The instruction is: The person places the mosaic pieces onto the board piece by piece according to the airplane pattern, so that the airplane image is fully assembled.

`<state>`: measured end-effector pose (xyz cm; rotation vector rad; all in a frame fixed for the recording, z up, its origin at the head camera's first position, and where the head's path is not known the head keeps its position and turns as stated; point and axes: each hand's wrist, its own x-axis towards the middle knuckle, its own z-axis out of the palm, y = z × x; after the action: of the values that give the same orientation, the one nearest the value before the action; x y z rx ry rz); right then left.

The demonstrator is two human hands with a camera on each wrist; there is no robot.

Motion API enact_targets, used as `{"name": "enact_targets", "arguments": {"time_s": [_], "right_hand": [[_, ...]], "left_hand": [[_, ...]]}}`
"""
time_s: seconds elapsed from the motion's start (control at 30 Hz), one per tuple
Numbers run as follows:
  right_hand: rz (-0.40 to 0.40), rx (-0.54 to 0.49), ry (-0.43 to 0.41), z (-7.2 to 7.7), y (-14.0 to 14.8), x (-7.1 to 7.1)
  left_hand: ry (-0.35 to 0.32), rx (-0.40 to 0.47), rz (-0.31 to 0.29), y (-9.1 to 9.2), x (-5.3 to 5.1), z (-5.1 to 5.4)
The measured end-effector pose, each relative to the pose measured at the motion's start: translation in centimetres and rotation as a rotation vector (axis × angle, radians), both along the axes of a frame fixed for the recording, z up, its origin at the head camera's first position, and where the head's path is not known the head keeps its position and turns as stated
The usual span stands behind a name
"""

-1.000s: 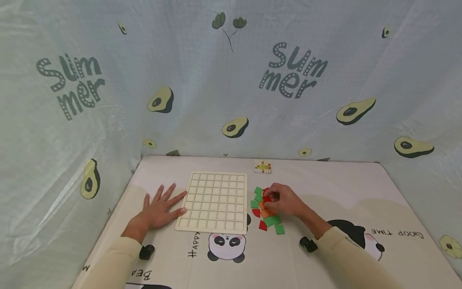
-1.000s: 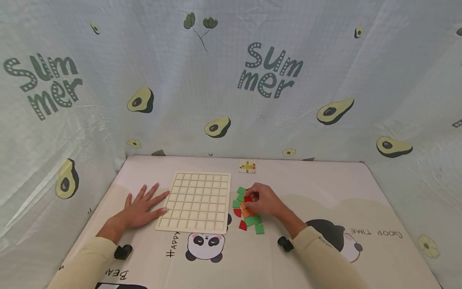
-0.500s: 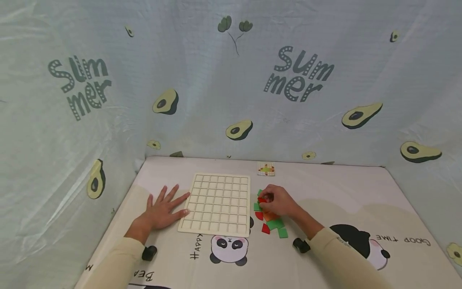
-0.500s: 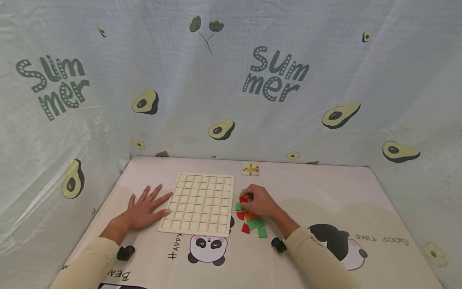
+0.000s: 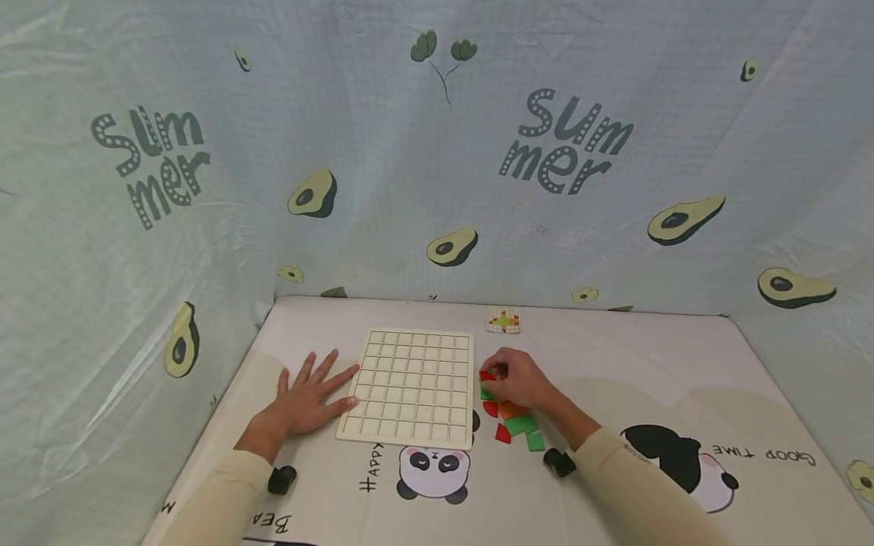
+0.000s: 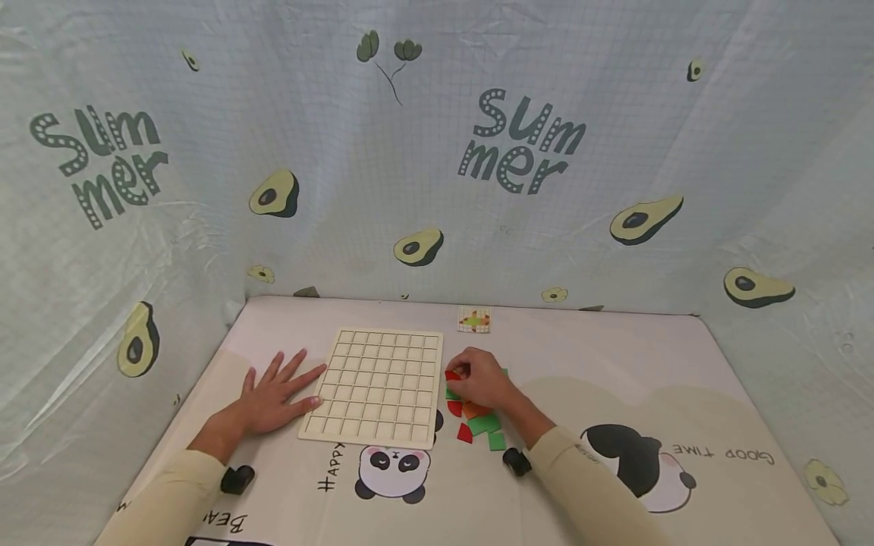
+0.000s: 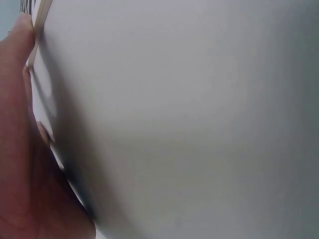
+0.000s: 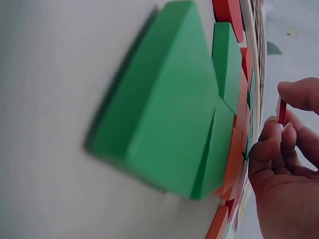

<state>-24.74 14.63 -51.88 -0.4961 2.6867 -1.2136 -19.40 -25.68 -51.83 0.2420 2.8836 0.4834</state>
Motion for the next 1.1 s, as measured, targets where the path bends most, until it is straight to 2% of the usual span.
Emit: {"name": "enact_targets", "arguments": {"time_s": [0.27,0.47,0.73,1.1], "right_hand": [[0.012,-0.022,0.019,0.4,-0.6,-0.4],[0.028,-0.027,0.042,0.6,-1.2,-0.6],[0.001,-0.034,0.018,0.0,-2.0,-0.8],[-0.017,-0.039,0.011,0.1,-3.0,-0.9]], "left_hand": [[0.003,0.003,0.0,-0.1,-0.3,-0.2],[0.004,-0.002,0.009,-0.1,-0.3,0.1],[0.006,-0.015,-0.004,-0.2,-0.2,0.0],[0.005,0.009,-0.001,-0.2,0.1,0.2]]}}
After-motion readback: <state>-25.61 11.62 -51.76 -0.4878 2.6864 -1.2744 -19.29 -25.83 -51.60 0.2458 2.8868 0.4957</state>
